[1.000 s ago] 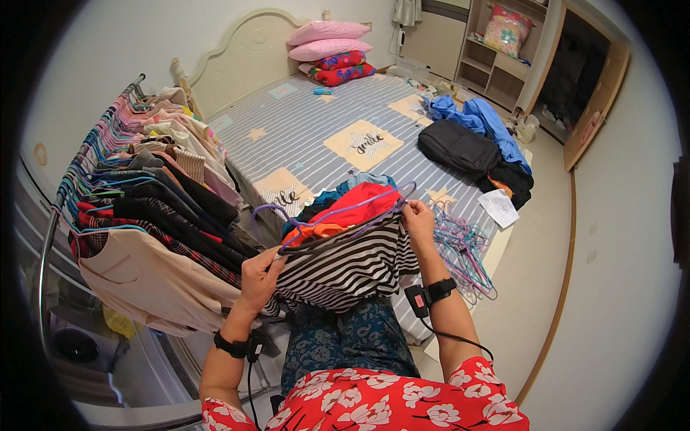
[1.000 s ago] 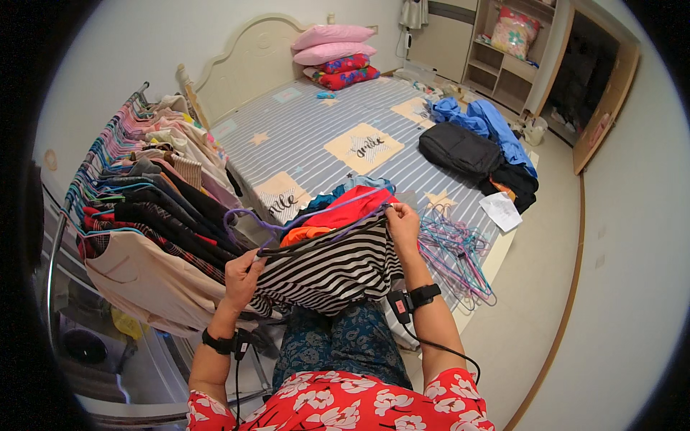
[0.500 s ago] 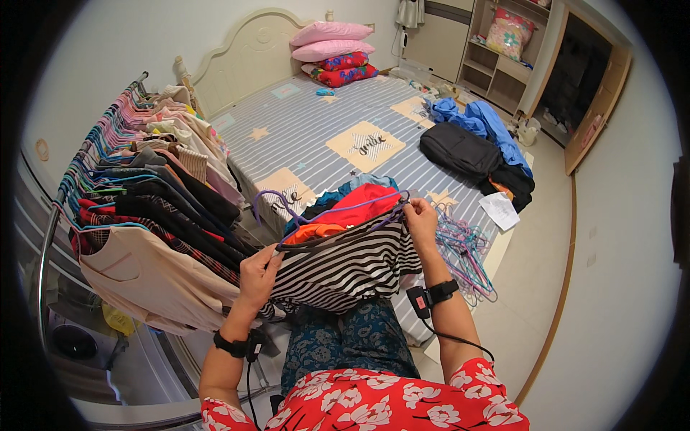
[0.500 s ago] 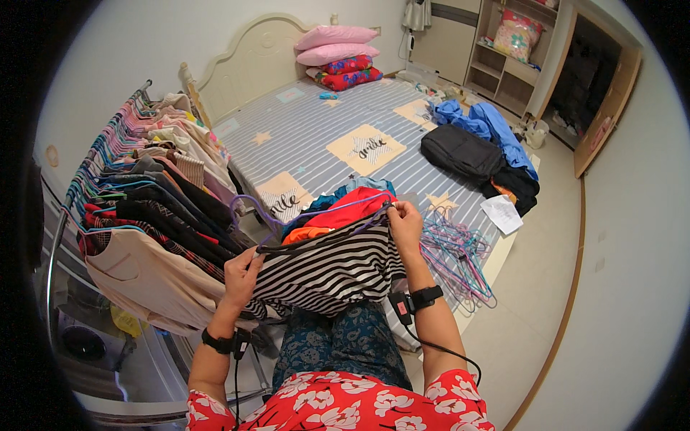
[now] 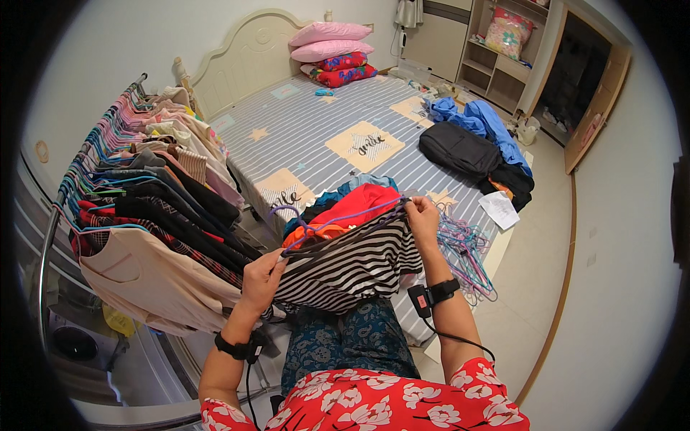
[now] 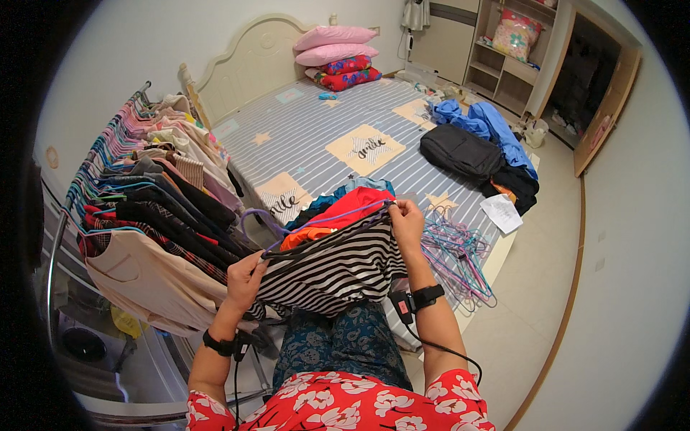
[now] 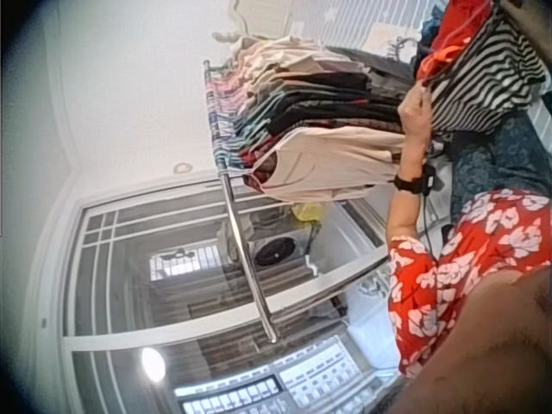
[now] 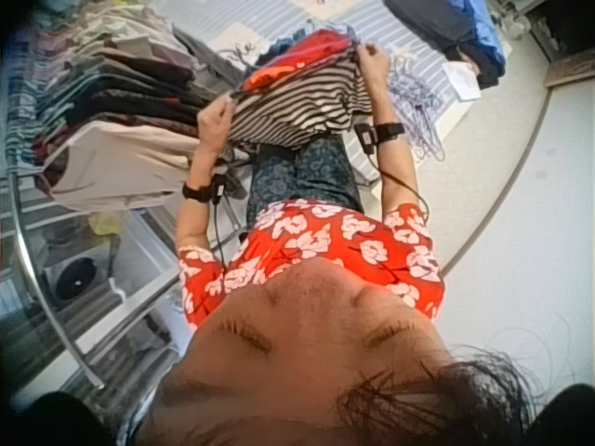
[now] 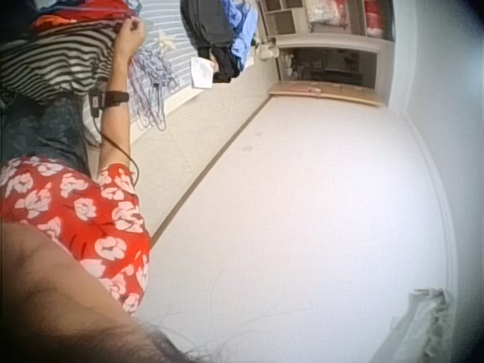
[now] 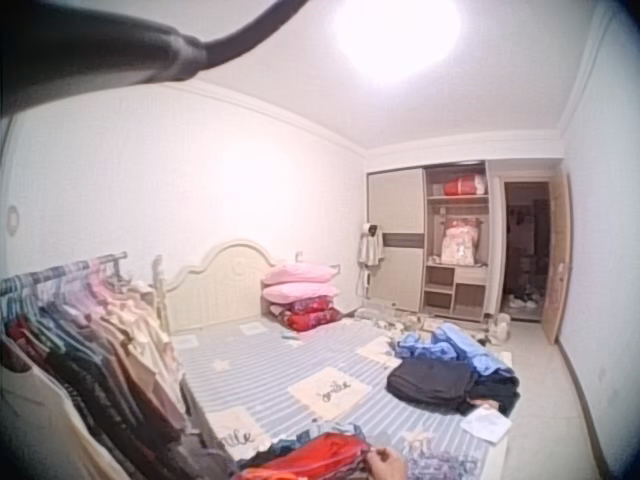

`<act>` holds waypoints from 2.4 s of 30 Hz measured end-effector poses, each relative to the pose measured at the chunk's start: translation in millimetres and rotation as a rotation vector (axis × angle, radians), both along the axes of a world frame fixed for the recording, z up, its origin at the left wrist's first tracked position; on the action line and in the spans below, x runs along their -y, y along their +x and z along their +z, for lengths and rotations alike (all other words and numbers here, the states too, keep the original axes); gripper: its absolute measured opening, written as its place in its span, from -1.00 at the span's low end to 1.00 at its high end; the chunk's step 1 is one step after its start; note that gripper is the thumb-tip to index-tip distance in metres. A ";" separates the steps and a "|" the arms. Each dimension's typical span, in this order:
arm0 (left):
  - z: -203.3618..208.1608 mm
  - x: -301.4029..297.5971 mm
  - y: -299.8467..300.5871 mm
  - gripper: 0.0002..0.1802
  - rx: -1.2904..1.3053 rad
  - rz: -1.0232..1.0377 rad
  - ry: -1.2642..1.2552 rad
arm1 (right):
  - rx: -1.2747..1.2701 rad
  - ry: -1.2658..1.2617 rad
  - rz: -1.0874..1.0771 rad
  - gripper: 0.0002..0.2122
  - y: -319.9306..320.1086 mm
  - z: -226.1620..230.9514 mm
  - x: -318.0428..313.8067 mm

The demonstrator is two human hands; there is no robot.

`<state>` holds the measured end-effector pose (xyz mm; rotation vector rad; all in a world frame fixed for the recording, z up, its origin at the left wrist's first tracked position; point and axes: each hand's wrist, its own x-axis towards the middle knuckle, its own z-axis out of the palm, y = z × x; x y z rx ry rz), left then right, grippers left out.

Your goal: The person picks up clothing items from a bed by hand, inserts a clothes hanger into each item, and hangs them onto a metal garment rack.

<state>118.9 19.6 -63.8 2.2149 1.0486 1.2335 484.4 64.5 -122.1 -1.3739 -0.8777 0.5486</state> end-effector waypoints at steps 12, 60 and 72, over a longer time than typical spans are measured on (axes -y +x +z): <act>11.0 2.9 19.1 -0.81 0.063 0.122 -0.031 | 0.604 0.356 0.502 -0.89 -53.9 89.6 19.0; 61.5 68.0 -289.9 -0.33 0.175 1.008 0.353 | 0.117 0.225 1.214 -0.86 -454.9 244.5 5.1; 55.7 53.4 -165.7 -0.27 -0.016 0.737 0.590 | 0.470 0.649 0.969 -0.55 -432.1 179.8 13.4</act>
